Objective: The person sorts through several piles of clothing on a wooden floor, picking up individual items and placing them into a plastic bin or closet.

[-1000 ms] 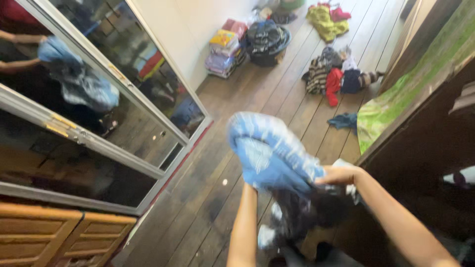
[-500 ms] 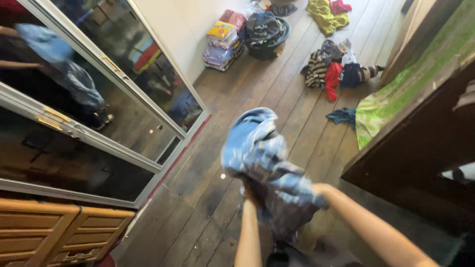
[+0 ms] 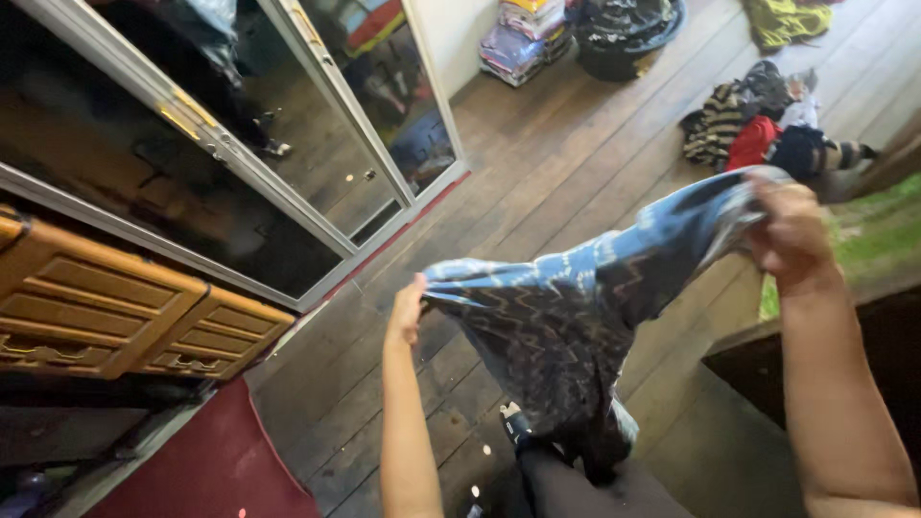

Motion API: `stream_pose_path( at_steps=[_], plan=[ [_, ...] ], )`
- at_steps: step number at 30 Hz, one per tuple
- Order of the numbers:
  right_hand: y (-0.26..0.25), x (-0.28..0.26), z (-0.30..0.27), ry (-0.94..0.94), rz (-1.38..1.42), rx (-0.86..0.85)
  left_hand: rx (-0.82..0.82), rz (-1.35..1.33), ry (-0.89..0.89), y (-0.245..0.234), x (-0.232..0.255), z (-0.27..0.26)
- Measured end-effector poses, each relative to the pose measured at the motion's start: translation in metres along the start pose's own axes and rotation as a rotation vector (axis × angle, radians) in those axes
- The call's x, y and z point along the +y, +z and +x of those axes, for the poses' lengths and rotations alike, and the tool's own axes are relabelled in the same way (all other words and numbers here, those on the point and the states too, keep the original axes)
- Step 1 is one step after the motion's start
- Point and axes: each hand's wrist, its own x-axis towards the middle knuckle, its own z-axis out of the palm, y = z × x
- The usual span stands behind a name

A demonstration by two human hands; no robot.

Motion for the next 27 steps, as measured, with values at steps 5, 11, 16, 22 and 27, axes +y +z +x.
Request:
stream_pose_path(
  at_steps=[5,11,16,22,27],
  plan=[
    [0.091,0.017,0.005,0.482,-0.242,-0.563,0.072,-0.662,0.019,0.015,0.028,0.005],
    [0.111,0.109,0.059,0.409,-0.311,-0.264,-0.139,-0.217,-0.156,-0.059,0.015,0.11],
    [0.101,0.12,0.123,0.238,0.518,0.271,-0.035,-0.592,0.156,-0.145,0.05,0.131],
    [0.263,0.093,0.125,0.648,0.11,-0.443,-0.144,-0.678,0.113,-0.068,0.076,0.146],
    [0.329,0.072,0.166,0.626,0.174,-0.591,-0.297,-0.842,0.093,-0.08,0.113,0.196]
  ],
)
